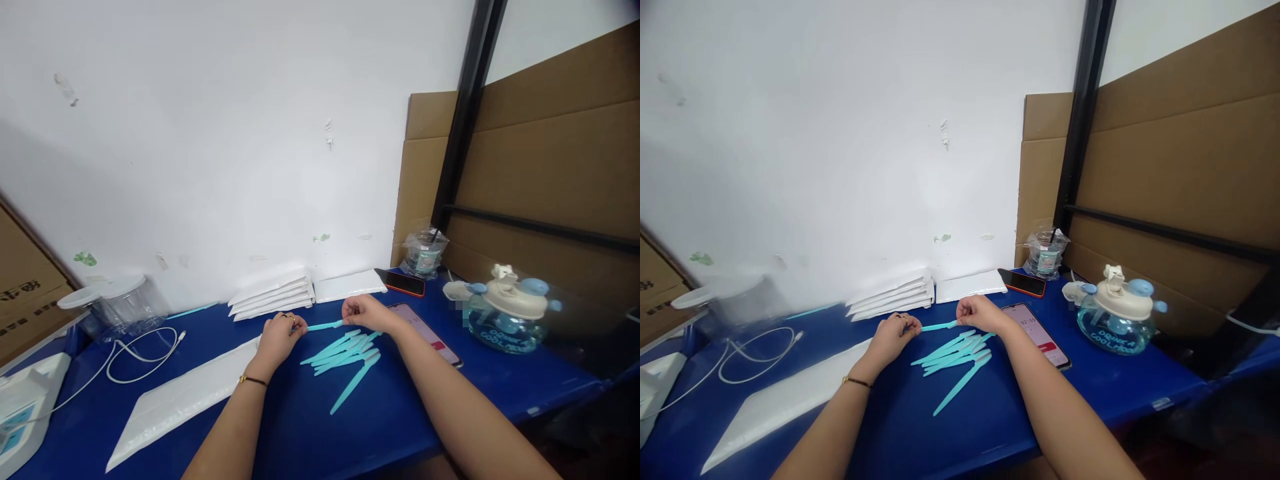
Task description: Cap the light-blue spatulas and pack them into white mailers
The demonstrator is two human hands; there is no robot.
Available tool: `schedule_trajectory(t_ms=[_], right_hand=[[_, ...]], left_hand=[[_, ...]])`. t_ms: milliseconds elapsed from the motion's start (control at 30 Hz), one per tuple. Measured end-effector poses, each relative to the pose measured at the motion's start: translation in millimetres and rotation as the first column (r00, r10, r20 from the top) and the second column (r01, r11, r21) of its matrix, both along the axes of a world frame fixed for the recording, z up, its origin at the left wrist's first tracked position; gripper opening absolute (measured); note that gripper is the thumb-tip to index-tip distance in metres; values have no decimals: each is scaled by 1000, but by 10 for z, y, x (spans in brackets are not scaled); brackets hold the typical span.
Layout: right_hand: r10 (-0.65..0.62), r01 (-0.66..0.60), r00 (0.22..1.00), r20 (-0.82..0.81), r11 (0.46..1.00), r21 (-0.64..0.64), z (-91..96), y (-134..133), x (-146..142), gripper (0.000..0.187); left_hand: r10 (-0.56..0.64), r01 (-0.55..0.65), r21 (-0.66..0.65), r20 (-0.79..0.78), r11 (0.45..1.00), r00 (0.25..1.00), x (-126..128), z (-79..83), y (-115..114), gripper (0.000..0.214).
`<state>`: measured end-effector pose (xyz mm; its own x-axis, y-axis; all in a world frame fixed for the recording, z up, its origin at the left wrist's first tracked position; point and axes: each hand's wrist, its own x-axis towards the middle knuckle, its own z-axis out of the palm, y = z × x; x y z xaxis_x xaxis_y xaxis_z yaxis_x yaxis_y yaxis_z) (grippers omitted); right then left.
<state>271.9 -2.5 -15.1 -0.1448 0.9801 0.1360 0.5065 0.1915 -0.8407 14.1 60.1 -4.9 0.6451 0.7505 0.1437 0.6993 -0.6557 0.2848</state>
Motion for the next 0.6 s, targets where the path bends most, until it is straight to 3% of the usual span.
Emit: schedule_trajectory(t_ms=[167, 367, 467, 600], right_hand=[[-86, 85, 996, 19, 996, 26, -28, -4, 159, 13], [-160, 155, 957, 244, 987, 39, -133, 31, 191, 9], [-104, 89, 948, 301, 994, 64, -97, -13, 191, 13], [52, -42, 934, 354, 998, -36, -66, -67, 160, 18]], left_hand=[[97, -101, -69, -53, 992, 994, -41, -53, 72, 19], [105, -105, -48, -7, 993, 994, -14, -158, 78, 24], [111, -111, 4, 47, 994, 993, -13, -125, 46, 30], [17, -15, -29, 85, 999, 996, 12, -56, -68, 24]])
